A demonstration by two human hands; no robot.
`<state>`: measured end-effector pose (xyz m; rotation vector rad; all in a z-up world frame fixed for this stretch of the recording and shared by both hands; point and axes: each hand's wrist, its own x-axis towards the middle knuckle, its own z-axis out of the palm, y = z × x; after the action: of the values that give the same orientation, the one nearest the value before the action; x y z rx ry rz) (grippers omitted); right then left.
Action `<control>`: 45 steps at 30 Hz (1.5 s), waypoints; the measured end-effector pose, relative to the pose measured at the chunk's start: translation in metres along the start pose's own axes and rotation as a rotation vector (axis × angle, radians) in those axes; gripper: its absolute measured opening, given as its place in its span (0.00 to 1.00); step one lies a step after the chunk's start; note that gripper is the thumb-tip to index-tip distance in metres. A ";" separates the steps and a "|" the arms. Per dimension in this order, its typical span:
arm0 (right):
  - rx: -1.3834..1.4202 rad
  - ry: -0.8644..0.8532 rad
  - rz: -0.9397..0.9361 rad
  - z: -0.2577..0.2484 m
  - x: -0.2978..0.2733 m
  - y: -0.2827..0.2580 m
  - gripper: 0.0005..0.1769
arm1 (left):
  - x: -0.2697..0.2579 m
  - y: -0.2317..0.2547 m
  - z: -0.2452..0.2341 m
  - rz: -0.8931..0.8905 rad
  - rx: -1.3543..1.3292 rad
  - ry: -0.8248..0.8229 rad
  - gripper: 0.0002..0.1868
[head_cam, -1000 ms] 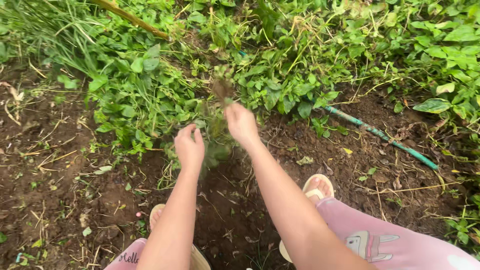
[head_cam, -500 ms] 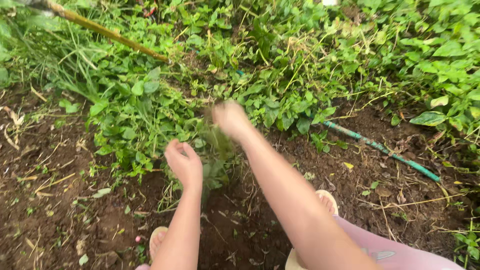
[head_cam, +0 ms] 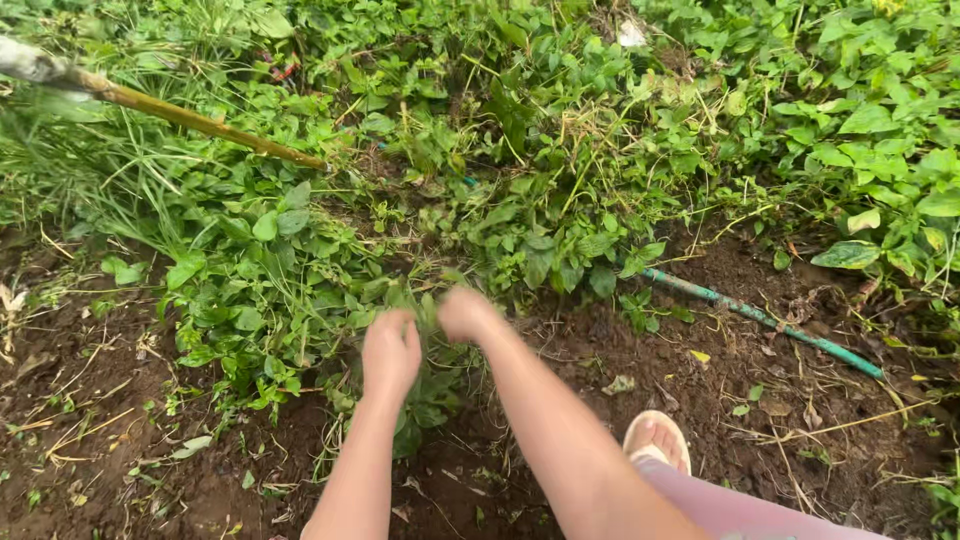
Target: The person weeds the ground by pulling up weeds and plants from the soil by hand.
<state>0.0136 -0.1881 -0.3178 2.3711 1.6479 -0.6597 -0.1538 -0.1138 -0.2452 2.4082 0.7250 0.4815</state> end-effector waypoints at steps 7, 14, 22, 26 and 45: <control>1.593 0.120 0.624 0.125 -0.002 -0.030 0.18 | -0.037 -0.046 0.025 -0.095 -0.016 -0.043 0.11; 1.833 0.018 0.535 0.113 -0.012 -0.050 0.29 | -0.032 -0.043 0.030 -0.104 -0.038 -0.003 0.12; 1.809 0.276 0.928 0.192 0.004 -0.044 0.21 | -0.035 -0.034 0.024 -0.218 -0.102 -0.079 0.14; 1.059 0.109 0.857 0.163 -0.011 -0.044 0.33 | -0.043 -0.033 0.028 -0.148 -0.046 -0.042 0.13; 1.400 0.492 0.753 0.128 -0.053 -0.044 0.14 | -0.030 -0.026 0.044 -0.132 -0.032 -0.031 0.14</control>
<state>-0.0747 -0.2666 -0.4030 3.9146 -0.0560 -1.3712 -0.1663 -0.1323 -0.3002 2.3158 0.8495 0.3978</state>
